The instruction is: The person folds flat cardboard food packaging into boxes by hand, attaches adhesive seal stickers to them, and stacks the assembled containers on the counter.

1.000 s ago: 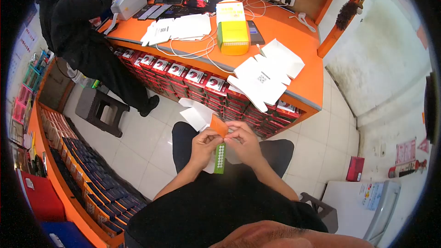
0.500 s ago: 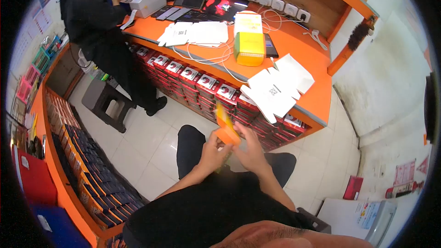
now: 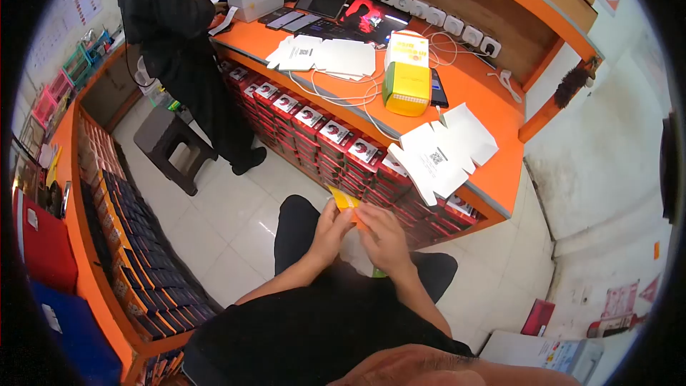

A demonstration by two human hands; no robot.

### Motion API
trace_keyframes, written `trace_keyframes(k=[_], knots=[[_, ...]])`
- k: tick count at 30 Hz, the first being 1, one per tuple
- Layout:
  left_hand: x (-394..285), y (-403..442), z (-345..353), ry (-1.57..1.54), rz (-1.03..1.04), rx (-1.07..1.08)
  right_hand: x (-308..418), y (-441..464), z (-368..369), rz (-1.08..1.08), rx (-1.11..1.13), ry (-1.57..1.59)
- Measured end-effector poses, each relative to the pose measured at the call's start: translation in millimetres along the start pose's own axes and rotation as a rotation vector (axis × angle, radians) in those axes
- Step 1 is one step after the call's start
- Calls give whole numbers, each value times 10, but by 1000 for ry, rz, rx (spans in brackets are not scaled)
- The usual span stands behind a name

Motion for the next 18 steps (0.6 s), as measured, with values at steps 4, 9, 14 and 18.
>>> trace_keyframes(k=[4,9,14,18], knots=[[166,152,-179,122,47,-77,-42,-6,-28,52,-82,74],[-16,126,-95,383,204,-51,-242,-115,36,240,-376,456],[-170,126,-97,1062,791,-19,-109,-69,33,259,-415,367],[-54,101,-21,1012,804,-90,-146,-77,76,147,-347,203]])
Point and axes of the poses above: each hand's wrist, its own y-axis towards the middle knuckle, its own z-axis out of the palm, x = y × z, the point moved 1 cm from there along y, towards the middle knuckle, and after that the axes turned 14 degrees about y, right-handed, at the moved point
